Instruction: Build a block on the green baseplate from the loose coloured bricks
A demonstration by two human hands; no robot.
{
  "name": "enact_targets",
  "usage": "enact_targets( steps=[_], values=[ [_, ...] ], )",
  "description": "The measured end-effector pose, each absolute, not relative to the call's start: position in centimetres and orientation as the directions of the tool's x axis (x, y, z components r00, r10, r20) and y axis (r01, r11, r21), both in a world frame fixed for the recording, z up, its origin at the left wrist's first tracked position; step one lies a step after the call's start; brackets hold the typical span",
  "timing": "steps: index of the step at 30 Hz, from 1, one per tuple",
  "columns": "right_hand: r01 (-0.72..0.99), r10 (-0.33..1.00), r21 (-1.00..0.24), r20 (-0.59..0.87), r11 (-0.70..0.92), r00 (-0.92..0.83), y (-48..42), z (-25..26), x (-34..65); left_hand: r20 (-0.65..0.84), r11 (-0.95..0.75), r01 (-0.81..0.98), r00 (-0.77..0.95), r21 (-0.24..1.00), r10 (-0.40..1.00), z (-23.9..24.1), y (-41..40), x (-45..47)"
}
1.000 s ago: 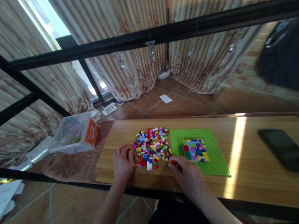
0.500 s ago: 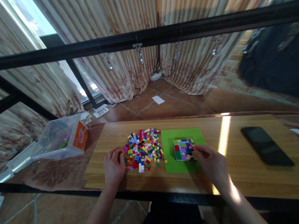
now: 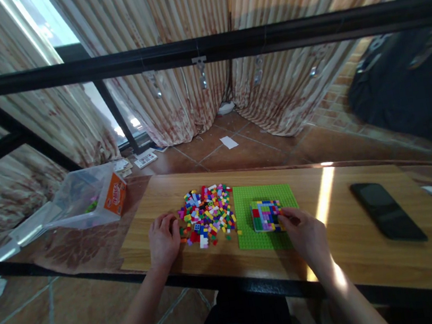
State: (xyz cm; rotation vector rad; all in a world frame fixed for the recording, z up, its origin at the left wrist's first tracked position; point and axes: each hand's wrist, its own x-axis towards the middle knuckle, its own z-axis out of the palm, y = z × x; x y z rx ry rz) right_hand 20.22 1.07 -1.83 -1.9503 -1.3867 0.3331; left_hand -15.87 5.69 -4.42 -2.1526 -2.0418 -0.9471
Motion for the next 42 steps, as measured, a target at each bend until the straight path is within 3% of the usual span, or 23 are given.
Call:
enact_targets(
  steps=[13,29,37,42],
  values=[
    [0.394,0.849,-0.884,-0.005,-0.251,0.529,1.7,-2.8,21.7,0.443,-0.148,0.919,-0.032,0.366,0.896,-4.3,5.5,-15.9],
    [0.312,0.847,-0.9,-0.105,-0.303,0.521,2.3,-2.5,21.4,0.44,-0.143,0.915,-0.041,0.376,0.897,-4.4,5.5,-15.8],
    [0.438,0.872,-0.853,-0.039,-0.284,0.488,2.4,-2.9,21.9,0.44,-0.139,0.918,-0.042,0.372,0.897,-4.5,5.6,-15.8],
    [0.386,0.886,-0.869,-0.115,-0.309,0.449,2.5,-2.6,22.3,0.439,-0.131,0.923,-0.045,0.362,0.898,-4.5,5.6,-15.7]
  ],
)
